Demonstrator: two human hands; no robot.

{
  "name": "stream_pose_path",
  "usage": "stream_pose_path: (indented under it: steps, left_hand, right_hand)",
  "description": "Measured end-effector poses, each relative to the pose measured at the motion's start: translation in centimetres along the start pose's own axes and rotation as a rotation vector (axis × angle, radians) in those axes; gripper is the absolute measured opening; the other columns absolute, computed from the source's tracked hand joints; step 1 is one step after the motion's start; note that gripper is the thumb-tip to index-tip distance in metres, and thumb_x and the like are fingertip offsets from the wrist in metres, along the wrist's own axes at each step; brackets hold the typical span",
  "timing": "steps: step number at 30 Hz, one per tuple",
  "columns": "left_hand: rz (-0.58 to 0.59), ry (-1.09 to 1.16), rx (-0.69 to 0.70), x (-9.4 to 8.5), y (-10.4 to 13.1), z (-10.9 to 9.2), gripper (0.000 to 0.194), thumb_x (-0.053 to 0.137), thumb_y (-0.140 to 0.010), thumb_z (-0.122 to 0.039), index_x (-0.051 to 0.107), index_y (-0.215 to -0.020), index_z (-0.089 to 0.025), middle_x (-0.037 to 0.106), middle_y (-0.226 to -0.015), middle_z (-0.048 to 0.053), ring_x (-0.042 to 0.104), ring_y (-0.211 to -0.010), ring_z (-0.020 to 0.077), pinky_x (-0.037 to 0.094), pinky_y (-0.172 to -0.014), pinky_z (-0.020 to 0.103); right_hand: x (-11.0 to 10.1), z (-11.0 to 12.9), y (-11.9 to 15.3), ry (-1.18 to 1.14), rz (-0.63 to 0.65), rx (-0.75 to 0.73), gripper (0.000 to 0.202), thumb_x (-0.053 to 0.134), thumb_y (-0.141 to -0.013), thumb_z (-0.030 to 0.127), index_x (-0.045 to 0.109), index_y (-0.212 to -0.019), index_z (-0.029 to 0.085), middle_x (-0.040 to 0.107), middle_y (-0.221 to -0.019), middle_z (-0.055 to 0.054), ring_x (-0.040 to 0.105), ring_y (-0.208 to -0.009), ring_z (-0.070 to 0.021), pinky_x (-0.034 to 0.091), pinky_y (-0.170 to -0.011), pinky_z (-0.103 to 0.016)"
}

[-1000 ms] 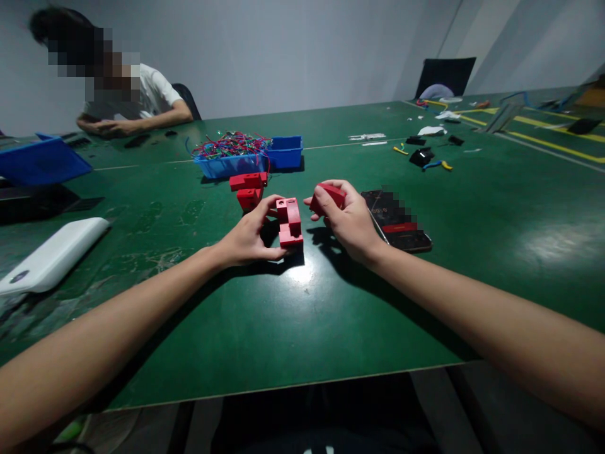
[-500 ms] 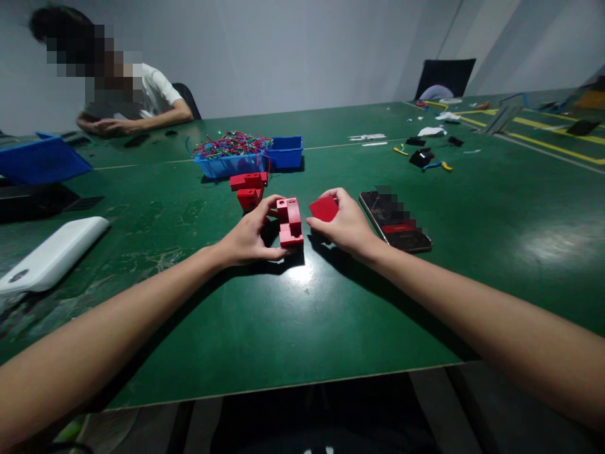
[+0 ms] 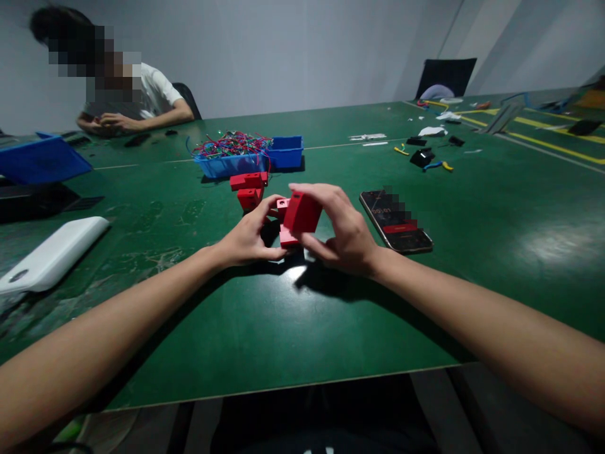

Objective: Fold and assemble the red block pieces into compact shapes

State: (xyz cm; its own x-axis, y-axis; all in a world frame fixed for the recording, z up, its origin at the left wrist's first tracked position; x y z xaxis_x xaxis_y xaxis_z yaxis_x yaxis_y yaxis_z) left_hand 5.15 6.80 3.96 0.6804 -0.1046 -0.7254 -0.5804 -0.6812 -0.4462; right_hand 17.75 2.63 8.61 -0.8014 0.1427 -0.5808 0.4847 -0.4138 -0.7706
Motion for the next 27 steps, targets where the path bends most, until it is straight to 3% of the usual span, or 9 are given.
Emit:
stream_pose_path:
  steps: [3, 7, 11, 15, 19, 23, 27]
  left_hand:
    - [-0.006, 0.010, -0.018, 0.2, 0.2, 0.9, 0.084, 0.080, -0.071, -0.041, 0.040, -0.143, -0.021, 0.056, -0.142, 0.015, 0.058, -0.129, 0.0341, 0.049, -0.111, 0.049]
    - [-0.031, 0.072, -0.032, 0.5, 0.4, 1.3, 0.078, 0.076, -0.077, -0.042, 0.040, -0.144, -0.025, 0.057, -0.142, 0.011, 0.060, -0.127, 0.0323, 0.050, -0.111, 0.048]
    - [-0.015, 0.067, 0.028, 0.9, 0.4, -0.2, 0.084, 0.080, -0.072, -0.042, 0.041, -0.144, -0.023, 0.052, -0.146, 0.014, 0.057, -0.130, 0.0353, 0.049, -0.111, 0.052]
    - [-0.043, -0.040, 0.095, 0.7, 0.4, -1.4, 0.097, 0.082, -0.067, -0.038, 0.035, -0.149, -0.019, 0.053, -0.146, 0.018, 0.058, -0.129, 0.0355, 0.051, -0.109, 0.050]
    - [-0.056, -0.092, 0.074, 0.7, 0.4, -1.0, 0.101, 0.081, -0.067, -0.040, 0.030, -0.152, -0.018, 0.056, -0.143, 0.017, 0.062, -0.123, 0.0324, 0.054, -0.105, 0.045]
    - [-0.053, -0.079, 0.098, 0.6, 0.3, -1.3, 0.099, 0.082, -0.066, -0.039, 0.032, -0.150, -0.020, 0.053, -0.145, 0.017, 0.061, -0.125, 0.0331, 0.052, -0.106, 0.045]
    - [-0.057, -0.046, 0.112, 0.5, 0.4, -1.5, 0.095, 0.081, -0.067, -0.035, 0.034, -0.148, -0.020, 0.055, -0.141, 0.017, 0.062, -0.122, 0.0325, 0.053, -0.105, 0.045]
  right_hand:
    - [2.2, 3.3, 0.9, 0.091, 0.175, -0.263, 0.045, 0.056, -0.096, 0.039, 0.053, -0.139, 0.027, 0.052, -0.151, -0.010, 0.043, -0.143, -0.0270, 0.037, -0.116, -0.049]
    - [3.6, 5.2, 1.7, 0.147, 0.205, -0.395, 0.041, 0.048, -0.101, 0.035, 0.053, -0.141, 0.026, 0.044, -0.157, -0.012, 0.034, -0.148, -0.0240, 0.038, -0.115, -0.047]
    - [2.8, 3.6, 0.8, 0.099, 0.120, -0.229, 0.045, 0.053, -0.096, 0.038, 0.052, -0.136, 0.016, 0.043, -0.155, -0.019, 0.034, -0.147, -0.0299, 0.036, -0.115, -0.051]
    - [1.3, 0.0, 0.1, 0.000, 0.036, 0.011, 0.050, 0.055, -0.092, 0.039, 0.046, -0.137, 0.018, 0.043, -0.155, -0.020, 0.041, -0.142, -0.0320, 0.034, -0.114, -0.056]
    - [1.6, -1.2, 0.2, -0.086, 0.063, 0.024, 0.051, 0.058, -0.092, 0.040, 0.044, -0.136, 0.019, 0.056, -0.142, -0.020, 0.051, -0.133, -0.0306, 0.040, -0.110, -0.054]
    - [2.1, -0.8, 0.5, -0.069, 0.099, -0.015, 0.053, 0.059, -0.089, 0.032, 0.042, -0.137, 0.019, 0.059, -0.137, -0.018, 0.054, -0.128, -0.0304, 0.043, -0.107, -0.052]
    - [1.7, -0.1, 0.5, -0.062, 0.091, -0.055, 0.052, 0.059, -0.090, 0.034, 0.043, -0.137, 0.017, 0.061, -0.133, -0.018, 0.056, -0.123, -0.0301, 0.046, -0.102, -0.050]
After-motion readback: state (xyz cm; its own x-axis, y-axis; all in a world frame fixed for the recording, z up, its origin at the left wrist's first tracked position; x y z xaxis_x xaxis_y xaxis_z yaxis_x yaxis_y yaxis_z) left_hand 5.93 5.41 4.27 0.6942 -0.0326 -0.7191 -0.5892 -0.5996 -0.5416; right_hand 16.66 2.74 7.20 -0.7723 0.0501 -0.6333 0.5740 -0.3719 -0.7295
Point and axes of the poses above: each hand's wrist, its own y-axis away from the middle knuckle, its own x-axis out of the palm, z = x × y, the point moved 10 cm from there along -y, towards the middle knuckle
